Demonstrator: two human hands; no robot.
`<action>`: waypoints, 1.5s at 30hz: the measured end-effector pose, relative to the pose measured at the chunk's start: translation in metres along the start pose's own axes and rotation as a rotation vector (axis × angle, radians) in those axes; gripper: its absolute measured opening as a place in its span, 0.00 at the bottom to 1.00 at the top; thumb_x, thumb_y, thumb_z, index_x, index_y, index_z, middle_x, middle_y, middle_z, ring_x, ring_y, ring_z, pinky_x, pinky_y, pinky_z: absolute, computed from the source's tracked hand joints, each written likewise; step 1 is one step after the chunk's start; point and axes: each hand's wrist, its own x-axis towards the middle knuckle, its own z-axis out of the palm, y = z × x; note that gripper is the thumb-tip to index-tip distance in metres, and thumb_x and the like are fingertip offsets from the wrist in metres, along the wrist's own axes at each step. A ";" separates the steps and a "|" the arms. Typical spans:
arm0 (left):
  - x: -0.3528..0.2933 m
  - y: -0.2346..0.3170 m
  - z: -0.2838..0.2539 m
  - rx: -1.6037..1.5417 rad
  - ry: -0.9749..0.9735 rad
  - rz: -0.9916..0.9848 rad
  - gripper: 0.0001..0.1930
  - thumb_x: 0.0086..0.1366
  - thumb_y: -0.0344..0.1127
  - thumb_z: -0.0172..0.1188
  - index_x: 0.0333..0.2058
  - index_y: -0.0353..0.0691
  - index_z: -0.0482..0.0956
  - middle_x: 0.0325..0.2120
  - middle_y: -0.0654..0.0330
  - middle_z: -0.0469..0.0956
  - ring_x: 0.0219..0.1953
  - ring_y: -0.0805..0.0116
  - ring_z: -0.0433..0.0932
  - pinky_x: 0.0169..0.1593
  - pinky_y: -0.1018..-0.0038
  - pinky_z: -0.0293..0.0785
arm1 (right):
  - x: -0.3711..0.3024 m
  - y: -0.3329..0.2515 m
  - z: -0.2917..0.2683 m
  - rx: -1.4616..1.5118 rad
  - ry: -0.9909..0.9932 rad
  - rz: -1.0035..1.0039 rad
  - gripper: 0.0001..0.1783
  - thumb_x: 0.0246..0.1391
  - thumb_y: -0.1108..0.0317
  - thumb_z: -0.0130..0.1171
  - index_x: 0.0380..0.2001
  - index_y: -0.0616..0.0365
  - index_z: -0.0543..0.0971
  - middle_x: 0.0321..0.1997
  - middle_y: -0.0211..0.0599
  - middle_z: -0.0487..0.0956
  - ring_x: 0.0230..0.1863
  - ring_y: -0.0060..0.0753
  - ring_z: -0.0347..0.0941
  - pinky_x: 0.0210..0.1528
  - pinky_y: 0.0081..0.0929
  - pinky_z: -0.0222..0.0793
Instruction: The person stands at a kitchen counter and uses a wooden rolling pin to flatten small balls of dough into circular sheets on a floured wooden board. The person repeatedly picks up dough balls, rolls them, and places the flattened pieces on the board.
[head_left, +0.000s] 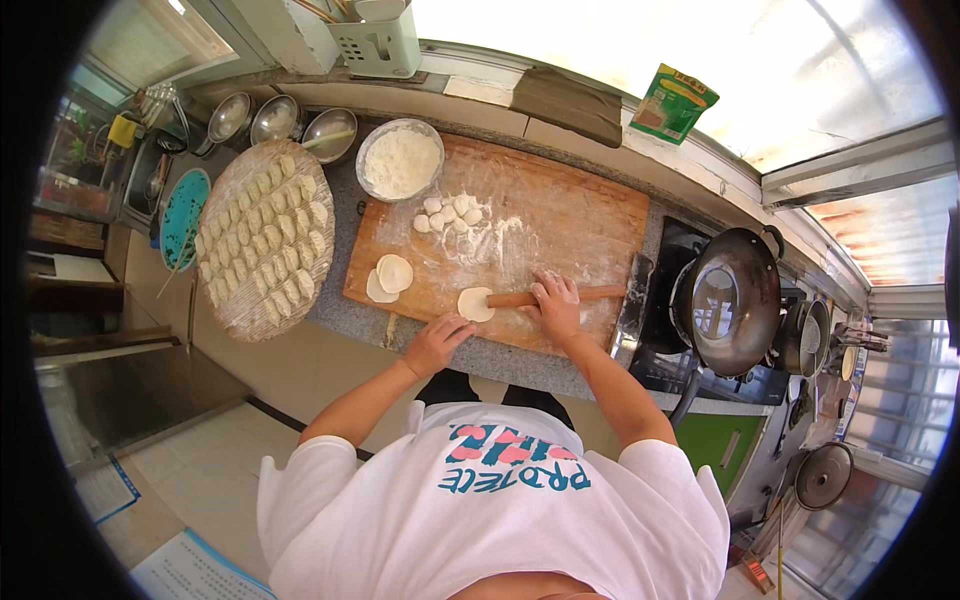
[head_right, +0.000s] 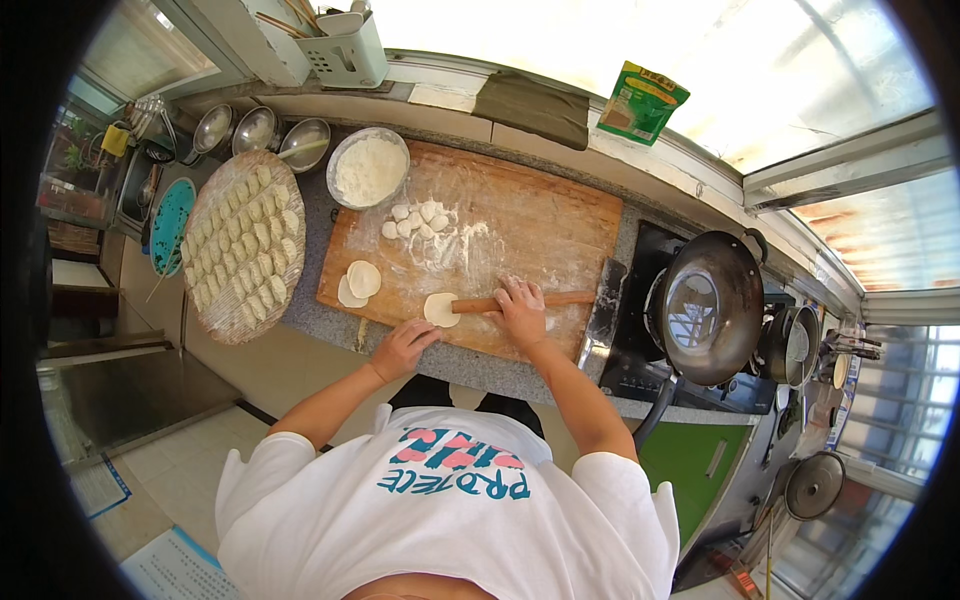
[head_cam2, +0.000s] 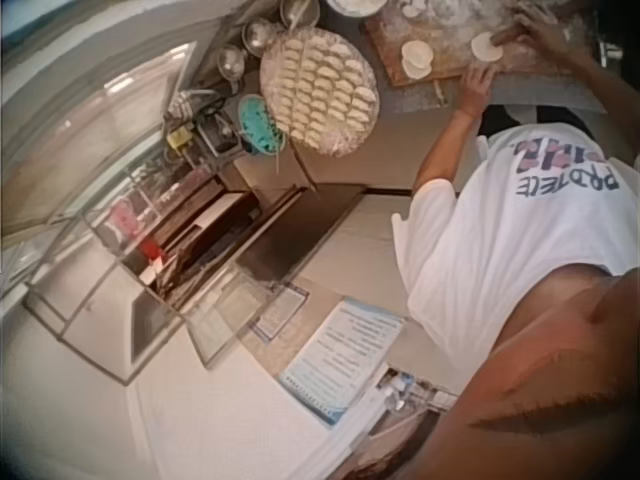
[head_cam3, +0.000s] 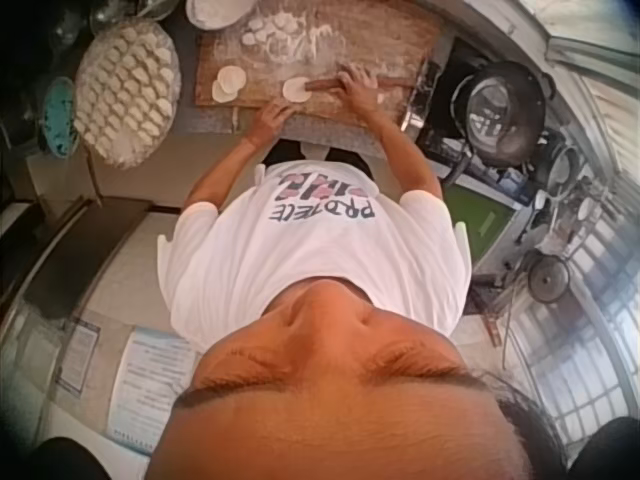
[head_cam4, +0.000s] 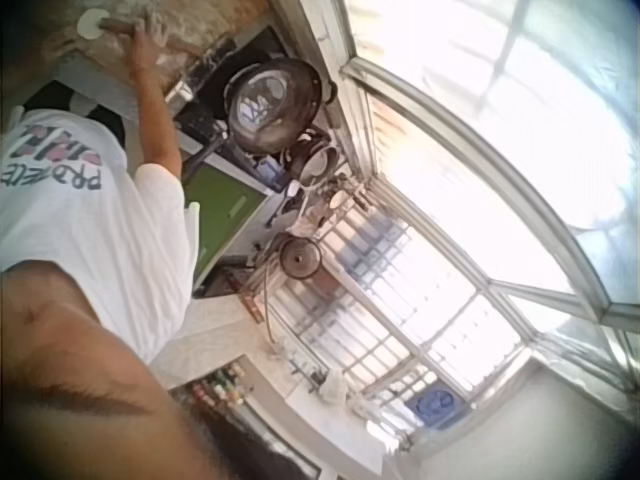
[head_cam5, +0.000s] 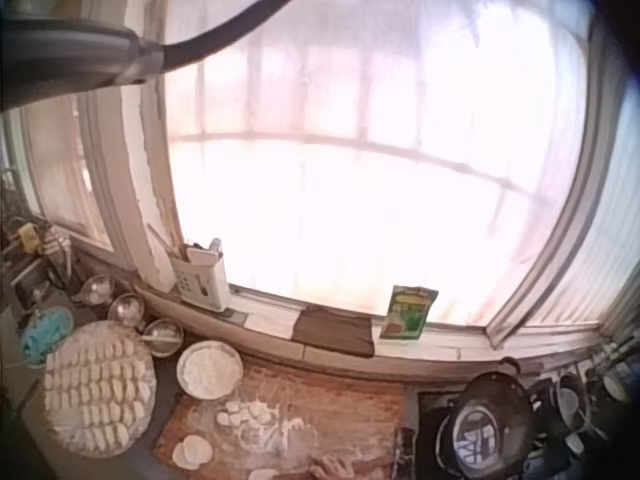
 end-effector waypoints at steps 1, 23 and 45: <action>0.002 0.004 -0.001 0.024 0.006 -0.026 0.20 0.59 0.26 0.57 0.52 0.39 0.81 0.53 0.57 0.79 0.61 0.60 0.75 0.64 0.63 0.73 | -0.001 0.000 0.000 -0.001 0.004 -0.003 0.23 0.45 0.51 0.72 0.40 0.52 0.78 0.62 0.38 0.74 0.60 0.46 0.70 0.65 0.51 0.62; 0.056 -0.007 0.008 -0.103 0.185 -0.341 0.10 0.58 0.30 0.66 0.40 0.42 0.83 0.39 0.58 0.77 0.49 0.56 0.74 0.55 0.60 0.72 | -0.009 -0.006 0.000 0.014 0.022 -0.011 0.24 0.42 0.55 0.74 0.41 0.54 0.79 0.62 0.41 0.74 0.62 0.51 0.69 0.65 0.53 0.62; 0.050 -0.061 0.000 -0.608 0.412 -0.750 0.11 0.60 0.19 0.64 0.42 0.34 0.80 0.34 0.56 0.82 0.34 0.67 0.81 0.40 0.72 0.78 | -0.018 -0.013 0.004 0.008 -0.036 -0.021 0.24 0.44 0.52 0.73 0.41 0.53 0.79 0.64 0.41 0.73 0.63 0.51 0.68 0.67 0.52 0.62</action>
